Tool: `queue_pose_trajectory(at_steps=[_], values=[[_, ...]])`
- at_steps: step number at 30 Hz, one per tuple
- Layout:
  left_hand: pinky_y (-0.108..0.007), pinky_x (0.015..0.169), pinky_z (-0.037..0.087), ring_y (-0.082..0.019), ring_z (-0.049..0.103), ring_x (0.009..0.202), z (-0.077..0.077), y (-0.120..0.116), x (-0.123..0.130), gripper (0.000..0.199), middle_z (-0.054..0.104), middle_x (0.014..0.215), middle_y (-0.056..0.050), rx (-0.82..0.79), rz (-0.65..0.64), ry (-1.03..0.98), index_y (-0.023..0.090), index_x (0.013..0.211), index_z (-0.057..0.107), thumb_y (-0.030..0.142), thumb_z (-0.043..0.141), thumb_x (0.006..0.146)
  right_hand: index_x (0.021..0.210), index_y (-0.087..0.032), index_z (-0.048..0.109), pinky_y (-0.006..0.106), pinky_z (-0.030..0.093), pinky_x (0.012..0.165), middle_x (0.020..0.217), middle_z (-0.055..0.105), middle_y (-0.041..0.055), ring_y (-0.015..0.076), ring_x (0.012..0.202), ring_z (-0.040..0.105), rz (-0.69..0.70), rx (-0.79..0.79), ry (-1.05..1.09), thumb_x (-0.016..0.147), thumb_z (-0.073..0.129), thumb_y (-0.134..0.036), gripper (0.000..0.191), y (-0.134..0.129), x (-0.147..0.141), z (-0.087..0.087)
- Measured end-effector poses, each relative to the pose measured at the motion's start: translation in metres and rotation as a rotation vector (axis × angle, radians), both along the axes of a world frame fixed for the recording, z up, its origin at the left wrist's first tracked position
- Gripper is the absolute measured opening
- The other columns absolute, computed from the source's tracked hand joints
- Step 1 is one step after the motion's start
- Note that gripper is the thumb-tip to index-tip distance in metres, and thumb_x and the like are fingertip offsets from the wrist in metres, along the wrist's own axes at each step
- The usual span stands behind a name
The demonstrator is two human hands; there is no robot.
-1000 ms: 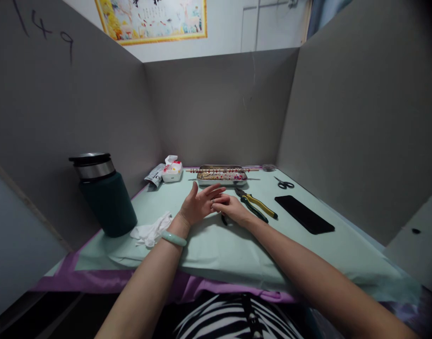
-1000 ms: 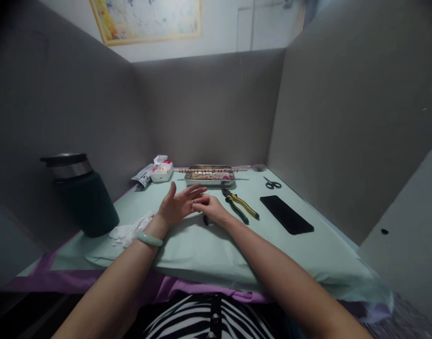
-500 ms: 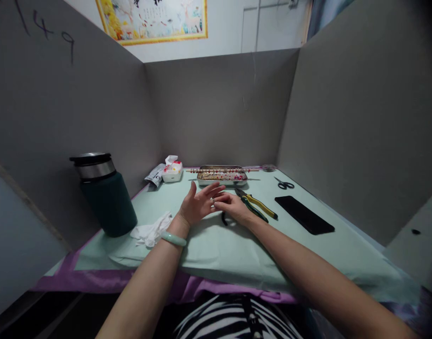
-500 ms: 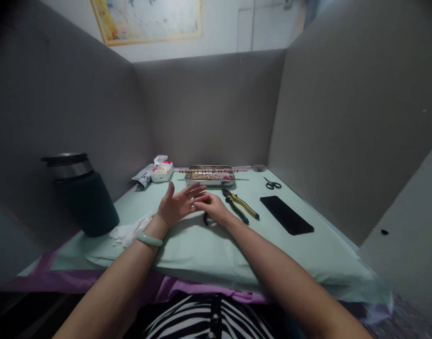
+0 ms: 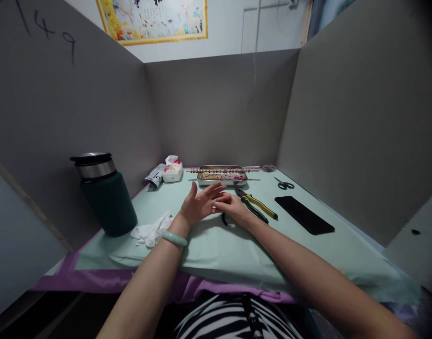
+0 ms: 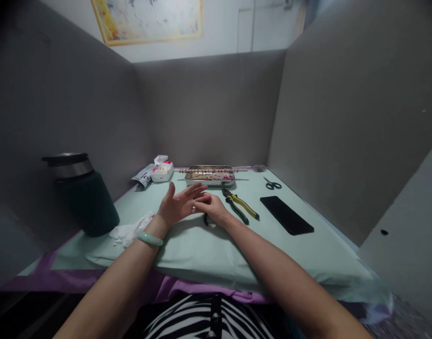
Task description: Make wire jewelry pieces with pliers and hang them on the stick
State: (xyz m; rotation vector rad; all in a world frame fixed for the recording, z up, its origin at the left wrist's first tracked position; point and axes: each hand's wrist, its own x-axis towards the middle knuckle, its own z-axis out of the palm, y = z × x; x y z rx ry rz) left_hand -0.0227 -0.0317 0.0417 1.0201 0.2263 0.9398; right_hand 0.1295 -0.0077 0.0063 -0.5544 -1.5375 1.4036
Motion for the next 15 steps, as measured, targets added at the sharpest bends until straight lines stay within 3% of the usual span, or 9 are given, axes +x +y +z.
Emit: queue_pose_trajectory(at_steps=[9,15], values=[[-0.053,0.096,0.035,-0.036,0.031,0.13,0.0,-0.001,-0.001,0.074,0.036,0.143,-0.013,0.031,-0.027,-0.013,0.02,0.125,0.052,0.072,0.032,0.077,0.077,-0.015,0.062,0.026,0.045,0.063,0.077,0.061,0.0017,0.013,0.071,0.056,-0.057,0.004,0.005,0.067,0.068,-0.029,0.018,0.004,0.005,-0.002],[-0.056,0.096,0.034,-0.037,0.031,0.13,0.0,0.001,-0.004,0.07,0.041,0.139,-0.014,0.04,0.003,-0.025,0.019,0.123,0.053,0.07,0.037,0.078,0.096,-0.019,0.058,0.022,0.041,0.054,0.074,0.055,-0.0029,0.0089,0.061,0.051,-0.082,0.012,0.024,0.07,0.066,-0.029,0.029,0.008,0.016,0.003]])
